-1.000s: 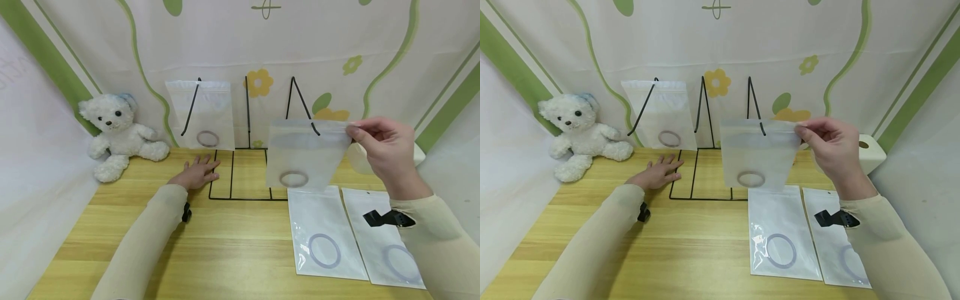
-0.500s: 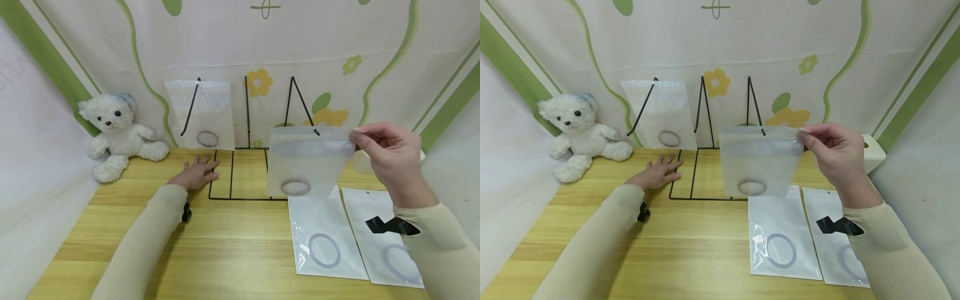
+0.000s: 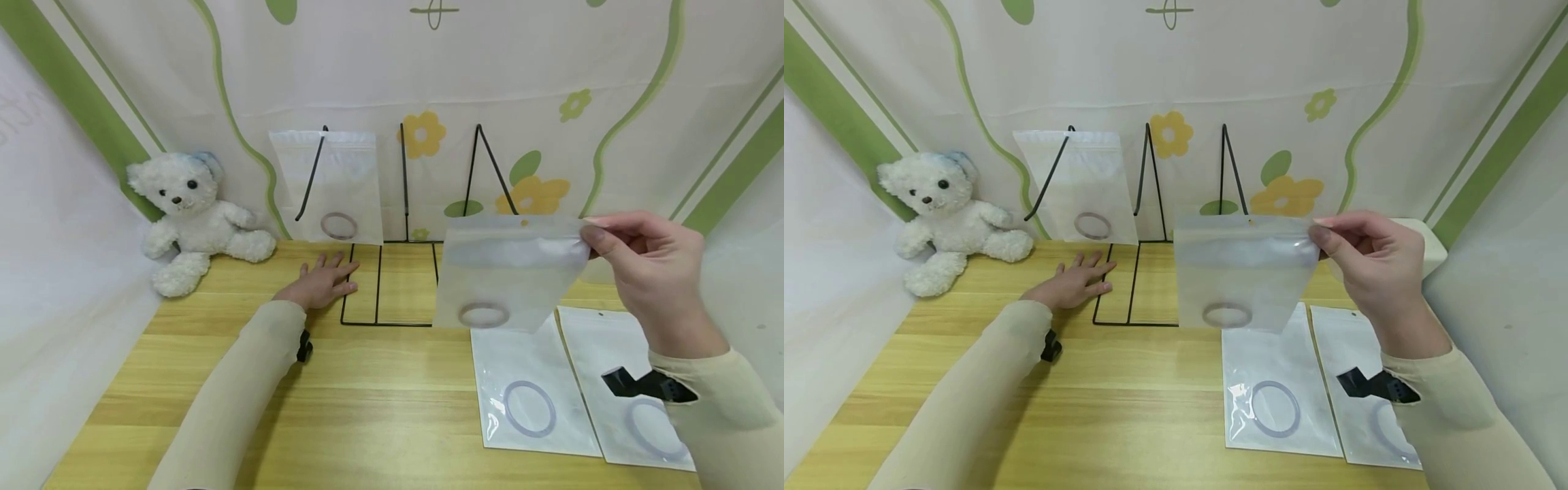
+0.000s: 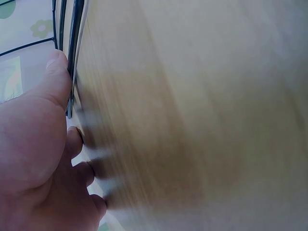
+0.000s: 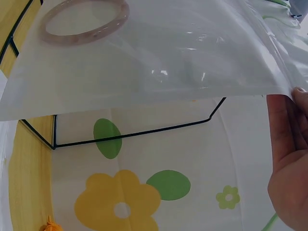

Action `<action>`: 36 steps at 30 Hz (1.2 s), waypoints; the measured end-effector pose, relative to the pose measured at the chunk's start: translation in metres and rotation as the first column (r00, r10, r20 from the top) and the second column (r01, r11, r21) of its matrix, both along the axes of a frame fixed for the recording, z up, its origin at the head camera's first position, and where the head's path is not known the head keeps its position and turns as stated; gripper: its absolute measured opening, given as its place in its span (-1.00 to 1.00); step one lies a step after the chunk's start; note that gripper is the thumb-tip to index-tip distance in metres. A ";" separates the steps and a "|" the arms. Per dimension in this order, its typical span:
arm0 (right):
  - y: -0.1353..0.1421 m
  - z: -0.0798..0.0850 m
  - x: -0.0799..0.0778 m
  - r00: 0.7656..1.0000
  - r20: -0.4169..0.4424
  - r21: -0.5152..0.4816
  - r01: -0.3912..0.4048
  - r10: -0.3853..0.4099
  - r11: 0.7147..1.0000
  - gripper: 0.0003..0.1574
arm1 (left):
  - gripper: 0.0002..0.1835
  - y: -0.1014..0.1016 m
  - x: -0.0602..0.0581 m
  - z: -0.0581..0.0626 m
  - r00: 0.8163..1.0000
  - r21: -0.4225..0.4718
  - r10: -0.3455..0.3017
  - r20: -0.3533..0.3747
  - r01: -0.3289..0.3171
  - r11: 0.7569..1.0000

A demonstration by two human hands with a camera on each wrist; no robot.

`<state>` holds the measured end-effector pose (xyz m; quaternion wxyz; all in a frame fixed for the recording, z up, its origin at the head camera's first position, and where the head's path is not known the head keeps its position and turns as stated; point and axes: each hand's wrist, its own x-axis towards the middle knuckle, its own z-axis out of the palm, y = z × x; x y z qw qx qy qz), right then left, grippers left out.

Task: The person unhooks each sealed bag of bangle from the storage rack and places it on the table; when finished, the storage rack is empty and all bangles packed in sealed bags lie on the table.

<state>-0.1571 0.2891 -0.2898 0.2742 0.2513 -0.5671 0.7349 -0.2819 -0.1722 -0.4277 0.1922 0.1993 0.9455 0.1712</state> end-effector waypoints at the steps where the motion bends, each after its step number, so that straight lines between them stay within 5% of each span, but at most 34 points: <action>1: -0.001 0.000 0.001 1.000 0.003 -0.008 -0.006 0.006 1.000 -0.81 | -0.27 0.000 0.000 0.000 1.000 -0.001 0.000 0.001 0.000 1.000; 13: -0.021 -0.011 0.017 0.999 0.001 0.103 0.032 -0.032 0.994 -0.84 | -0.28 0.001 0.001 0.001 1.000 -0.015 0.004 -0.004 -0.004 1.000; 26: -0.052 -0.028 0.030 0.998 -0.031 0.236 -0.049 0.058 0.971 -0.88 | -0.28 0.001 0.002 0.002 1.000 -0.021 0.007 -0.004 -0.007 1.000; 32: -0.069 -0.034 0.034 0.981 0.123 0.218 -0.175 0.151 0.960 -0.74 | -0.29 0.002 0.001 0.002 1.000 -0.017 0.003 -0.008 -0.003 1.000; 36: -0.078 -0.041 0.030 0.946 0.313 0.304 -0.178 0.078 0.936 -0.79 | -0.27 0.001 -0.001 0.001 1.000 -0.020 -0.001 -0.008 0.001 1.000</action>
